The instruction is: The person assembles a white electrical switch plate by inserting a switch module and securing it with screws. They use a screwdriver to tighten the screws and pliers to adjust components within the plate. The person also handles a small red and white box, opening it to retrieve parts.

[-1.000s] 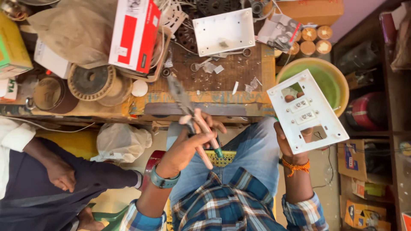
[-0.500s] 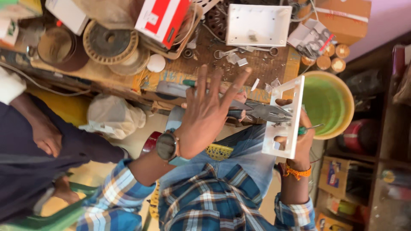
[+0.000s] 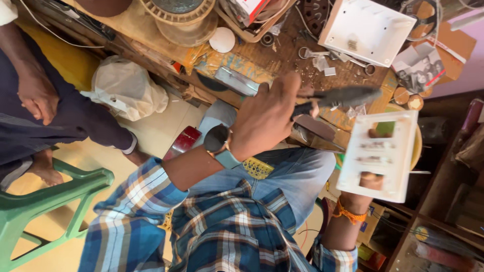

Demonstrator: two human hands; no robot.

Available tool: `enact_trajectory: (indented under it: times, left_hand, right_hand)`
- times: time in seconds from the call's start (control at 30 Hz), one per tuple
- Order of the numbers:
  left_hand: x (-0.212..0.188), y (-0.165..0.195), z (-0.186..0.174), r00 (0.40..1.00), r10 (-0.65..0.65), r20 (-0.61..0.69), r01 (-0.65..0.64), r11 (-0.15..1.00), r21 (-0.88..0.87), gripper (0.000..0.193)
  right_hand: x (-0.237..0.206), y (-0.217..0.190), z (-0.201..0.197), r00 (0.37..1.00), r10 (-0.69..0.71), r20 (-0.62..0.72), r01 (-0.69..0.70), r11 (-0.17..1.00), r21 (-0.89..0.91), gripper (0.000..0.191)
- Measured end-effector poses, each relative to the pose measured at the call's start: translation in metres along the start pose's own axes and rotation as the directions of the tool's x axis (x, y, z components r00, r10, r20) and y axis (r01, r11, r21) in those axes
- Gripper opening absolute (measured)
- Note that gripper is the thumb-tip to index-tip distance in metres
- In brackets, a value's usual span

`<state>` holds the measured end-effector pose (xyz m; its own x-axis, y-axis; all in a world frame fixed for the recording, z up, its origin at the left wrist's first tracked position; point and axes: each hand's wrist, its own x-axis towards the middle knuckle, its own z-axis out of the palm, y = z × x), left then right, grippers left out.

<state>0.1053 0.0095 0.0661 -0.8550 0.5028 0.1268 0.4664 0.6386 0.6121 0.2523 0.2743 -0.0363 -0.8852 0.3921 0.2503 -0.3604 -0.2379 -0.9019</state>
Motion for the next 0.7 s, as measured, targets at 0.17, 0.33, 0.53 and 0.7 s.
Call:
enact_trajectory:
  times: [0.17, 0.33, 0.53, 0.7]
  left_hand:
    - [-0.01, -0.018, -0.002, 0.948, -0.153, 0.28, 0.283, 0.809, -0.515, 0.055]
    - [-0.02, -0.014, -0.003, 0.944, -0.035, 0.329, 0.292, 0.555, -0.779, 0.079]
    - [-0.026, 0.011, 0.002, 0.959, 0.263, -0.103, -0.254, 0.963, 0.09, 0.11]
    - [-0.02, 0.02, 0.004, 0.952, 0.303, -0.041, -0.27, 0.897, 0.351, 0.104]
  right_hand:
    - [0.007, -0.009, 0.006, 0.996, -0.027, -0.081, 0.04, 0.988, 0.152, 0.085]
    - [0.007, -0.002, -0.005, 0.998, -0.057, -0.025, 0.06, 0.991, 0.122, 0.086]
    - [0.01, 0.01, -0.033, 0.991, 0.133, 0.009, -0.132, 0.991, -0.032, 0.083]
    - [-0.002, -0.004, -0.011, 0.997, 0.068, 0.021, -0.062, 0.972, -0.225, 0.09]
